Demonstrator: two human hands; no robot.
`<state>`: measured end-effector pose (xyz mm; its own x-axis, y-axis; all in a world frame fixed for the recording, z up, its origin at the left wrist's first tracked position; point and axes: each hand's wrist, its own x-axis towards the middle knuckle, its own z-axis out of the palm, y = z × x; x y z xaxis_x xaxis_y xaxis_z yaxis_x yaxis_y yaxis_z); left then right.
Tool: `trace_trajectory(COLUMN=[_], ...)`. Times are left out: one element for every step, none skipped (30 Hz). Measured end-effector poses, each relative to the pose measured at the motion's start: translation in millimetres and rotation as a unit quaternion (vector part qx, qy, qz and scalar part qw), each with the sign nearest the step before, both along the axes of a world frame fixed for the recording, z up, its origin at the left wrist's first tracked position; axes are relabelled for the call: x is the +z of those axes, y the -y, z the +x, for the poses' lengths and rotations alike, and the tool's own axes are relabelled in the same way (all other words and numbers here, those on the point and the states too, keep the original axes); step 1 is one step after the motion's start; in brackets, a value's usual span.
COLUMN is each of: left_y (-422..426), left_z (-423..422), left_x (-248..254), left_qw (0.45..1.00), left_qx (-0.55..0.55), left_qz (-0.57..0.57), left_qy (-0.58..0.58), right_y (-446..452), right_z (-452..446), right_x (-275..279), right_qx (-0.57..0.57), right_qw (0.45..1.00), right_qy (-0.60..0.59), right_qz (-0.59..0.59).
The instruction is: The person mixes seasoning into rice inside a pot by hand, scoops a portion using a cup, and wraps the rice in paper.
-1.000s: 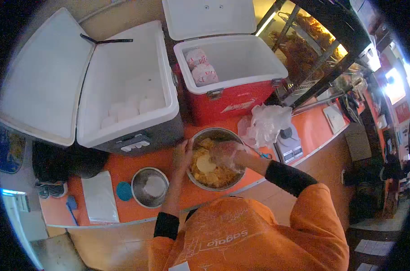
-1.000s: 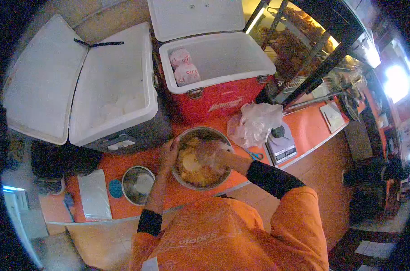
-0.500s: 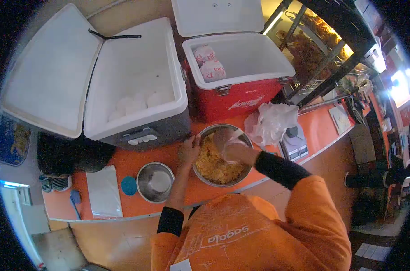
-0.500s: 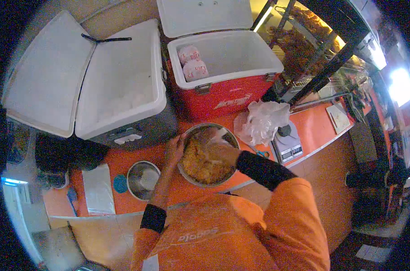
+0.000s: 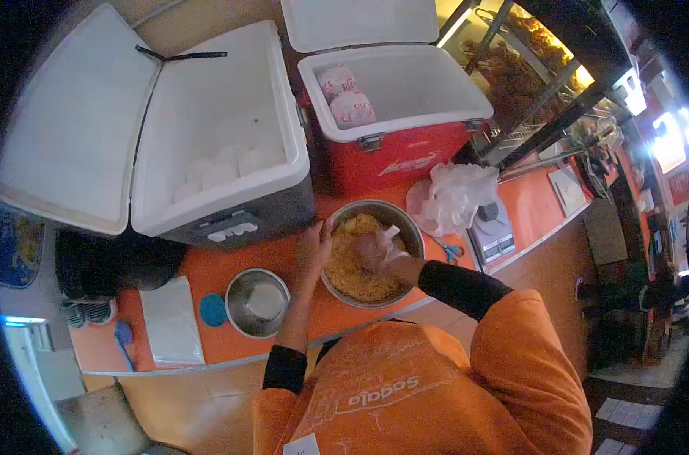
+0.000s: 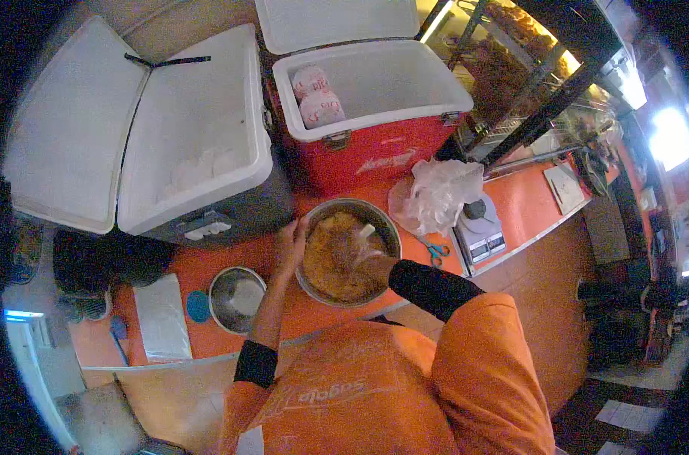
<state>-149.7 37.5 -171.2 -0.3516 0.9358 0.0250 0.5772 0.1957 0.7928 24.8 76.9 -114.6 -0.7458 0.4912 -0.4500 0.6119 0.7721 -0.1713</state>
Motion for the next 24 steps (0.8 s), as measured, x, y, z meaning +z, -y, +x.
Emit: trace_trajectory(left_y=[3, 2, 1, 3, 3, 0, -2, -2, -3, -3, -2, -3, -2, 1, 4, 5, 5, 4, 0, -3, -2, -2, -4, -6], left_z=[0, 0, -1, -2, -2, -4, -6, -7, -7, -8, -9, -9, -7, -5, -3, -2, 0, -2, -6, -10, -12, -12, -13, -13], left_x=[11, 17, 17, 16, 11, 5, -1, -6, -7, -8, -8, -8, -8, -9, 10, 31, 45, 33, 13, 1, -1, -1, -2, -2], left_qw=[1.0, 1.0, 1.0, 0.999, 0.998, 0.997, 0.998, 0.998, 0.998, 0.999, 0.999, 0.999, 0.999, 0.997, 0.996, 0.999, 0.997, 0.997, 0.998, 0.997, 0.998, 0.998, 0.997, 0.998], left_qx=[-0.009, -0.02, -0.023, -0.022, -0.021, -0.025, -0.037, -0.049, -0.051, -0.047, -0.042, -0.041, -0.021, -0.005, -0.009, -0.031, -0.051, -0.051, -0.047, -0.041, -0.038, -0.05, -0.061, -0.058], left_qz=[0.005, 0.012, 0.018, 0.038, 0.057, 0.061, 0.054, 0.044, 0.044, 0.013, -0.019, -0.019, 0.008, 0.032, 0.031, -0.013, -0.057, -0.056, -0.048, -0.04, -0.039, -0.037, -0.035, -0.031], left_qy=[-0.002, -0.006, -0.005, -0.02, -0.034, -0.03, -0.022, -0.017, -0.017, 0.003, 0.023, 0.021, -0.027, -0.076, -0.08, -0.037, 0.007, 0.005, -0.021, -0.045, -0.044, -0.027, -0.01, -0.009], right_y=[-6, -10, -13, -13, -10, -6, -1, 9, 18, 26, 30, 33, 30, 29, 22, 15, 9, 6, 5, 4, 7, 10, 11, 12], right_z=[1, 3, 8, 15, 20, 25, 26, 24, 22, 20, 19, 16, 14, 9, 5, 2, 1, -1, 0, 5, 18, 27, 37, 50], right_x=[1, 5, 11, 17, 24, 31, 34, 33, 29, 25, 19, 15, 8, 5, 0, -3, 1, 3, 7, 24, 50, 67, 77, 44], right_qx=[-0.003, -0.001, -0.003, 0.001, 0.003, 0.003, 0.003, 0.001, -0.003, -0.009, -0.014, -0.015, -0.017, -0.018, -0.022, -0.025, -0.031, -0.035, -0.039, -0.039, -0.044, -0.057, -0.078, -0.187], right_qw=[1.0, 1.0, 1.0, 1.0, 1.0, 1.0, 1.0, 1.0, 1.0, 0.999, 0.999, 0.999, 0.999, 0.999, 1.0, 1.0, 0.999, 0.999, 0.999, 0.999, 0.998, 0.995, 0.992, 0.969], right_qy=[-0.003, -0.006, -0.009, -0.011, -0.011, -0.006, 0.001, 0.01, 0.023, 0.038, 0.039, 0.038, 0.027, 0.013, 0.002, -0.006, -0.009, -0.007, 0.002, 0.019, 0.036, 0.047, 0.038, -0.071], right_qz=[0.005, 0.011, 0.014, 0.015, 0.013, 0.007, 0.001, -0.01, -0.018, -0.026, -0.028, -0.032, -0.027, -0.023, -0.017, -0.009, -0.003, -0.001, -0.003, -0.013, -0.041, -0.06, -0.089, -0.146])
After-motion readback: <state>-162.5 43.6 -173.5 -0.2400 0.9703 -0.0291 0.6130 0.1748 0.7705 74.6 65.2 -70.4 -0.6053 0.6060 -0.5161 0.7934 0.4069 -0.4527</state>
